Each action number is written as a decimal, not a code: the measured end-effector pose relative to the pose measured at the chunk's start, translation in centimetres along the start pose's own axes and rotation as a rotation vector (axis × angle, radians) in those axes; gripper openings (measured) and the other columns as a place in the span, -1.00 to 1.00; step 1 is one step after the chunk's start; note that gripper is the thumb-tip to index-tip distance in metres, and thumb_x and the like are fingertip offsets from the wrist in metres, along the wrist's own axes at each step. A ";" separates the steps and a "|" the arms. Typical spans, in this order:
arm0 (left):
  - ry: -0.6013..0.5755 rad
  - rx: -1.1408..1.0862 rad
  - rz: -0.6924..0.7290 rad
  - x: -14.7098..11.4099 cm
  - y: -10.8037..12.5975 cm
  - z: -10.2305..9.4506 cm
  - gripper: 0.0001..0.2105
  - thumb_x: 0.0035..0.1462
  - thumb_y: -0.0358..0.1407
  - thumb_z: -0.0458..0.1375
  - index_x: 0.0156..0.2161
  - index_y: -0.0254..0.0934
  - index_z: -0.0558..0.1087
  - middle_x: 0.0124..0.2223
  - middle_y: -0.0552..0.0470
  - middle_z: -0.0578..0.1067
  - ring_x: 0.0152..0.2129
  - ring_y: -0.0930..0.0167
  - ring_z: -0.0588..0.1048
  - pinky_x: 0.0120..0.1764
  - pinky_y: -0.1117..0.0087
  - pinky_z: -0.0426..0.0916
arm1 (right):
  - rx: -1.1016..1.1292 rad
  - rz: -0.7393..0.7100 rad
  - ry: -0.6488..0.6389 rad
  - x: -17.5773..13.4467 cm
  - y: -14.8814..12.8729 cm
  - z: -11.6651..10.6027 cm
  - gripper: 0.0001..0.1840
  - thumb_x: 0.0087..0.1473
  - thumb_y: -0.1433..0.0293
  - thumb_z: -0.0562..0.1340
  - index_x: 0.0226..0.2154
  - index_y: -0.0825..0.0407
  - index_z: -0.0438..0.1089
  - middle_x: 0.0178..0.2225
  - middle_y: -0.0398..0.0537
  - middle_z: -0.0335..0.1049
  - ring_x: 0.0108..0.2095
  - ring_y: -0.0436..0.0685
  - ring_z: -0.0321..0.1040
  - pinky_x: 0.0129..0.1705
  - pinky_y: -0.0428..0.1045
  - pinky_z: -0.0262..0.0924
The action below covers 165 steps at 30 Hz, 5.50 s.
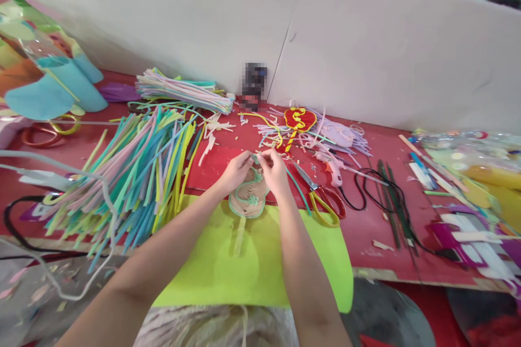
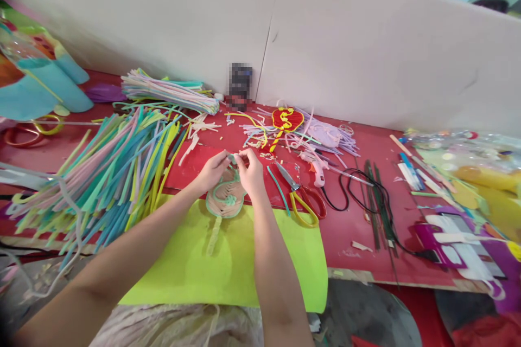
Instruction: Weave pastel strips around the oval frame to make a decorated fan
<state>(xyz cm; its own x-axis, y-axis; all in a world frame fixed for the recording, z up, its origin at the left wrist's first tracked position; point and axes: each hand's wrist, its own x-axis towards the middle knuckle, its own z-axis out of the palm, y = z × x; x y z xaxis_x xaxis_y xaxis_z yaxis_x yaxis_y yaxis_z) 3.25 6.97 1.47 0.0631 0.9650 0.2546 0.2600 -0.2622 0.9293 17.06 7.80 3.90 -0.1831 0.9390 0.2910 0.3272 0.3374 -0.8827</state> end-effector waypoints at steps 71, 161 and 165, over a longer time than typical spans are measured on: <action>-0.099 0.162 0.012 0.4 0.3 -1.9 -0.73 0.14 -0.13 -0.06 -0.39 -0.30 0.28 -0.46 0.10 0.35 -0.50 0.51 0.31 -0.40 0.49 0.20 | 0.048 0.048 -0.141 0.2 1.0 -1.1 -0.72 -0.05 0.15 0.19 -0.43 0.03 0.34 -0.43 -0.13 0.39 -0.39 0.03 0.32 -0.29 -0.06 0.18; 0.418 -0.167 -0.072 1.6 -1.0 -3.6 -0.70 0.14 -0.13 -0.07 -0.29 -0.29 0.41 -0.32 -0.03 0.48 -0.38 0.44 0.45 -0.24 0.38 0.36 | 0.264 0.252 0.016 0.3 0.7 0.1 -0.67 -0.16 0.11 0.25 -0.46 0.05 0.39 -0.52 -0.14 0.37 -0.47 0.03 0.26 -0.37 -0.06 0.14; 0.454 0.188 -0.169 1.9 -3.0 -5.5 -0.79 0.04 -0.20 0.06 -0.28 -0.28 0.44 -0.33 -0.01 0.49 -0.40 0.43 0.42 -0.22 0.37 0.30 | 0.266 0.318 0.125 0.6 1.3 -1.1 -0.60 -0.16 0.06 0.23 -0.42 0.06 0.41 -0.52 -0.12 0.39 -0.51 0.02 0.26 -0.42 -0.06 0.13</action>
<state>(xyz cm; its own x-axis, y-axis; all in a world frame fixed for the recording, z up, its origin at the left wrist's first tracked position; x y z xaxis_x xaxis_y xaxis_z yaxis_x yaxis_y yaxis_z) -2.72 9.50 0.65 -0.4084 0.8822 0.2344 0.4018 -0.0568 0.9140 18.38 8.91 3.30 0.0071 0.9998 0.0173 0.0957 0.0165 -0.9953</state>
